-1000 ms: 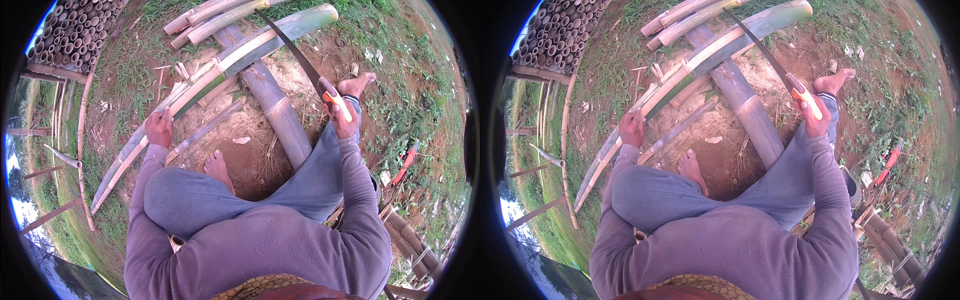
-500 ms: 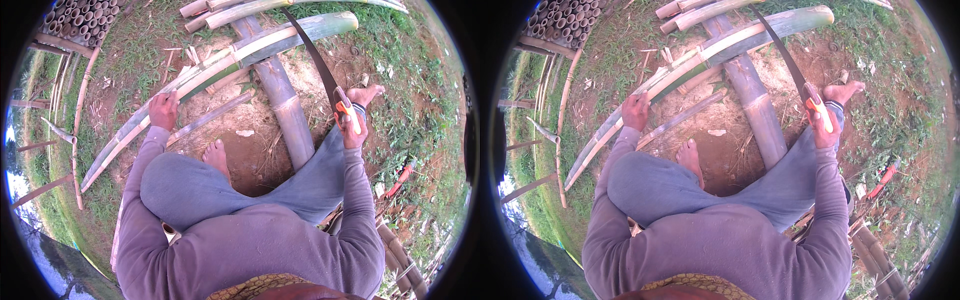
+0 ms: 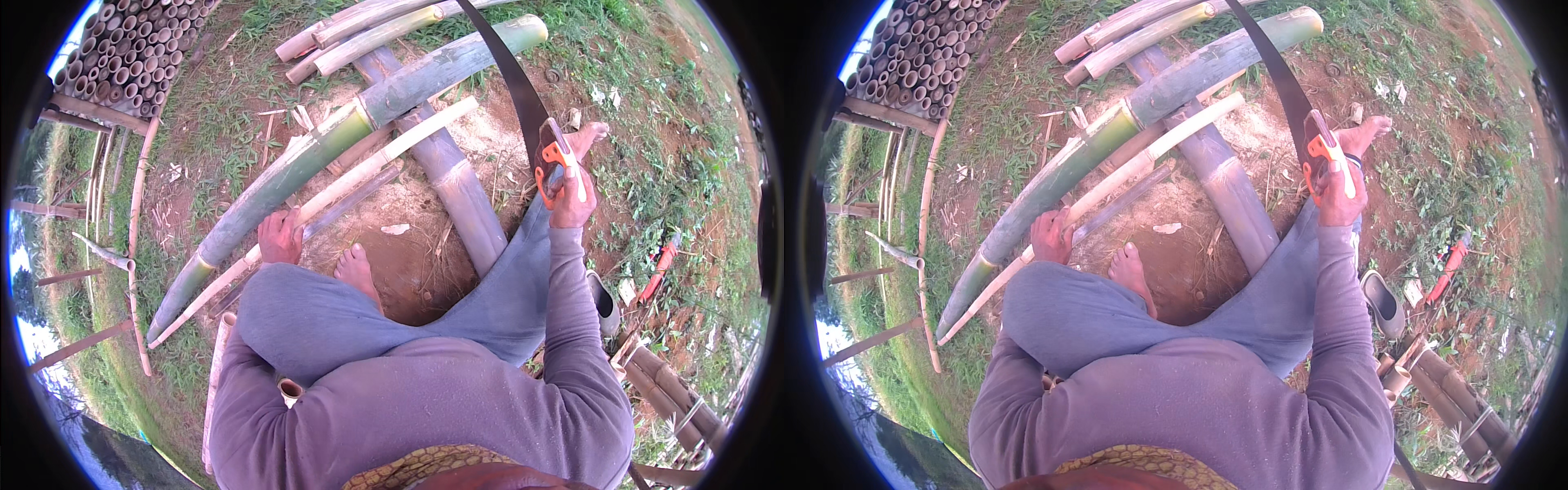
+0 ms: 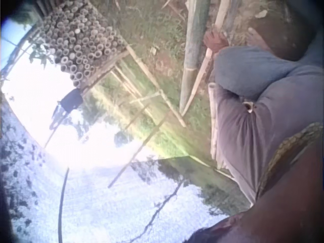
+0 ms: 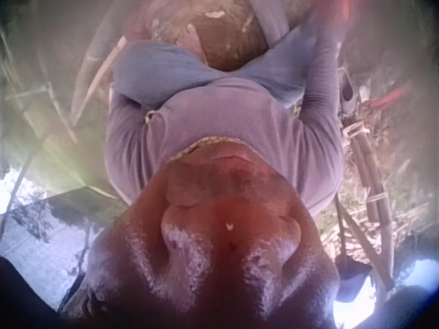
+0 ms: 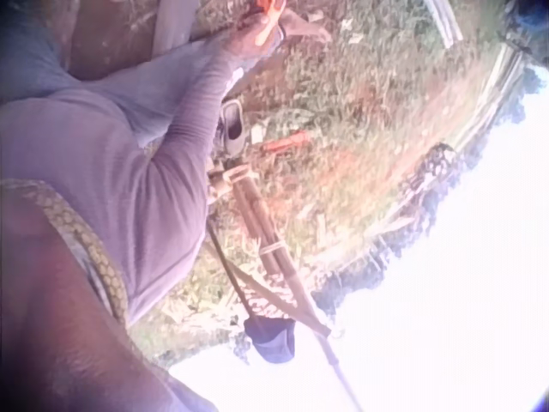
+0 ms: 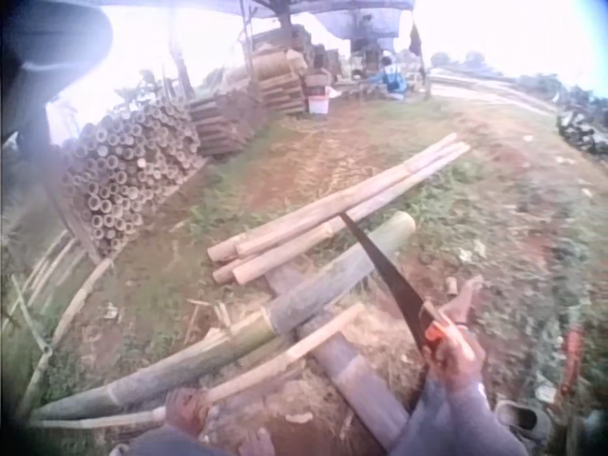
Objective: The person sits on the ground and uses a hand saw to cut long bamboo poles into shorter sections. They position each pole between their legs, saw through it, and then move the cut pieces aside to continue with the next pole.
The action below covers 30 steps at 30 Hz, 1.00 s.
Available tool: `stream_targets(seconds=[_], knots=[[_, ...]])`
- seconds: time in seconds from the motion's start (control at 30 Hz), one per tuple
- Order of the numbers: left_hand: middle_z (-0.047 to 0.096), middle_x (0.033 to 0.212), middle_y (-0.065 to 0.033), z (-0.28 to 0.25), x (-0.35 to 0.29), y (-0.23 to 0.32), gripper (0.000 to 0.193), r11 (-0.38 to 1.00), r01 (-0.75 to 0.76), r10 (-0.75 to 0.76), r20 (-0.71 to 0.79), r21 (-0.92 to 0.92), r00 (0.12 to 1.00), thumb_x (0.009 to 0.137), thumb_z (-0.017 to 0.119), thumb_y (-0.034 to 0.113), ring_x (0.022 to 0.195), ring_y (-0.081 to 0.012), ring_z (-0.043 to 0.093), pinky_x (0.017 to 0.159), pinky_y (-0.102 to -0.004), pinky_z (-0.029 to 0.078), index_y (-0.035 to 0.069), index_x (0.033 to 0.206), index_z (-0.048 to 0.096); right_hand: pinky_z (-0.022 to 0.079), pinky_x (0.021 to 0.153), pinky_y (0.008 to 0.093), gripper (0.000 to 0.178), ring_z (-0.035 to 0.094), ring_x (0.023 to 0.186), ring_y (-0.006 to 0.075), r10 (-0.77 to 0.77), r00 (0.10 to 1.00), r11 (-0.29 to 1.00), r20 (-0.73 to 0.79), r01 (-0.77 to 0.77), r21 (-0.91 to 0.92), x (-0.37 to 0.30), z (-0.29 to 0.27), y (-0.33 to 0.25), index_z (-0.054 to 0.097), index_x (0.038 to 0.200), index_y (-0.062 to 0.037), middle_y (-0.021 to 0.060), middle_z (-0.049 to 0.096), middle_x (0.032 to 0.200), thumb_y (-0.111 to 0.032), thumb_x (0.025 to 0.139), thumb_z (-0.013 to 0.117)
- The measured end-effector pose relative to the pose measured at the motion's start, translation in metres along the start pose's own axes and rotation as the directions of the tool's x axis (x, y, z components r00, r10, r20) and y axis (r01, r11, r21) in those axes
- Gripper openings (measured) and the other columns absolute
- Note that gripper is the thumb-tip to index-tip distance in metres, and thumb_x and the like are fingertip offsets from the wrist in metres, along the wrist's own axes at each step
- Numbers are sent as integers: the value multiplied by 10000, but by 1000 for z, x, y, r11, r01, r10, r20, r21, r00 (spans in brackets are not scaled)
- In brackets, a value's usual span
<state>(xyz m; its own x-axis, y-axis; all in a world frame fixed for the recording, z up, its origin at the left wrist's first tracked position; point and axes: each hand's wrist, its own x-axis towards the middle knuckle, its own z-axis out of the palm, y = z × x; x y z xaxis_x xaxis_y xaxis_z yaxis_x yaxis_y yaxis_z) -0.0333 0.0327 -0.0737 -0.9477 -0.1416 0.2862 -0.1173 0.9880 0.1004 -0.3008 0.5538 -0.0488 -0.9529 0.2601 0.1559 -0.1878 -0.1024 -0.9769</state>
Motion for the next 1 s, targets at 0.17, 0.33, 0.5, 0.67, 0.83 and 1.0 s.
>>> stream_targets(seconds=[0.17, 0.33, 0.5, 0.67, 0.83, 1.0], knots=[[621, 1292, -115, 9, -24, 6, 717, 990, -71, 89, 154, -119, 984, 758, 902, 315, 1201, -340, 595, 1027, -529, 446, 154, 1408, 647, 421, 512, 240, 341, 571, 558, 93, 17, 965, 998, -260, -32, -54, -41, -57, -12, 699, 1185, 12, 9, 637, 684, -279, 1020, 759], [530, 1488, -171, 2, 91, 17, 1076, 985, -23, 18, 31, 171, 999, 726, 939, 414, 1409, -386, 475, 1166, -564, 371, 175, 1621, 391, 411, 497, 236, 353, 565, 560, 75, 117, 928, 990, -353, -138, -37, -53, -64, 10, 702, 1183, 3, -1, 641, 704, -303, 1020, 770], [523, 1499, -185, 6, 158, 2, 1238, 951, 187, -277, 410, 246, 869, 690, 956, 415, 1407, -380, 521, 1175, -566, 415, 176, 1674, 244, 590, 639, 244, 358, 679, 753, 107, 146, 952, 986, -268, -163, -40, -54, -52, 38, 695, 1222, 28, 63, 732, 987, -197, 975, 823], [567, 1421, -198, -4, 135, 3, 1161, 954, 179, -267, 413, 241, 870, 667, 963, 383, 1309, -397, 609, 1084, -545, 509, 165, 1610, 323, 600, 643, 258, 337, 691, 772, 113, 104, 970, 983, -220, -134, -125, -61, -55, 41, 698, 1218, 21, 77, 738, 1033, -202, 991, 807], [568, 1411, -185, -26, 97, 2, 1134, 964, 206, -262, 472, 166, 842, 647, 962, 366, 1313, -402, 594, 1085, -546, 504, 155, 1583, 358, 572, 614, 240, 319, 644, 707, 86, 148, 954, 985, -261, -165, -45, -62, -52, 30, 706, 1211, 3, 34, 708, 937, -218, 999, 800], [568, 1418, -165, -20, 78, 17, 1097, 967, 177, -238, 389, 186, 890, 647, 958, 357, 1341, -375, 567, 1124, -536, 461, 135, 1568, 406, 547, 644, 243, 319, 644, 720, 88, -14, 975, 979, -224, -32, -201, -58, -60, 44, 716, 1215, -5, 26, 714, 888, -242, 1012, 783]])
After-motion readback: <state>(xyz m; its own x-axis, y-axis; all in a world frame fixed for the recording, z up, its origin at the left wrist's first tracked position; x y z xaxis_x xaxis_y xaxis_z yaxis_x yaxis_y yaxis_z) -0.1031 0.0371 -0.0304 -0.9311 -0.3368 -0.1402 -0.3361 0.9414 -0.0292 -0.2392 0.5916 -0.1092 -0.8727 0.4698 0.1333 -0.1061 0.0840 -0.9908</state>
